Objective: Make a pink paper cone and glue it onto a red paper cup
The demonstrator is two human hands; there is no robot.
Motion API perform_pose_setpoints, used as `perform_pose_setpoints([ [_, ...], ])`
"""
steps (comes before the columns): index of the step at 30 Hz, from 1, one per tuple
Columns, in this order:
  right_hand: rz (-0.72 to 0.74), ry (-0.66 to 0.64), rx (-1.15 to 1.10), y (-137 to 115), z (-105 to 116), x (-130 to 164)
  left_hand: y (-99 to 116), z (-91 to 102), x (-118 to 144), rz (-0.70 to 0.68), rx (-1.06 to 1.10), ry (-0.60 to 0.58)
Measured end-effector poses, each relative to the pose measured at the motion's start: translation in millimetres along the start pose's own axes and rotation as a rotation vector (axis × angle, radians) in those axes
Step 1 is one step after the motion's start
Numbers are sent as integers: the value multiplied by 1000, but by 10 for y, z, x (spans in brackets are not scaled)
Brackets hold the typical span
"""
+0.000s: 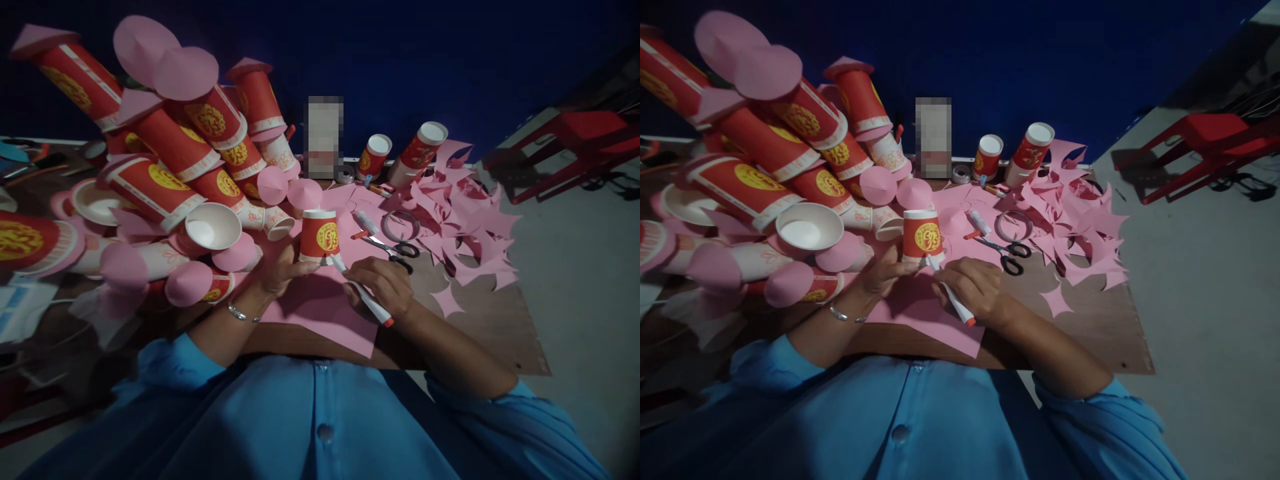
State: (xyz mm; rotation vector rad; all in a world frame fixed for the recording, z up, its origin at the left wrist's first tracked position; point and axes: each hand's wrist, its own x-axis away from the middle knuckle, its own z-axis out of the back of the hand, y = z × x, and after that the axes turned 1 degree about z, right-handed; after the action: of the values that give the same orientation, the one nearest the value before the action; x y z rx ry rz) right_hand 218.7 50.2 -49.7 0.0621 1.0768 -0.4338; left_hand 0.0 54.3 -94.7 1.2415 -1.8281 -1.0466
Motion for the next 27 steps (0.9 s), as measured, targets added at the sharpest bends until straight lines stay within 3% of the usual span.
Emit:
perform_pose_setpoints([
  [27, 21, -36, -12, 7, -8, 10, 36, -31, 1, -6, -36, 21],
])
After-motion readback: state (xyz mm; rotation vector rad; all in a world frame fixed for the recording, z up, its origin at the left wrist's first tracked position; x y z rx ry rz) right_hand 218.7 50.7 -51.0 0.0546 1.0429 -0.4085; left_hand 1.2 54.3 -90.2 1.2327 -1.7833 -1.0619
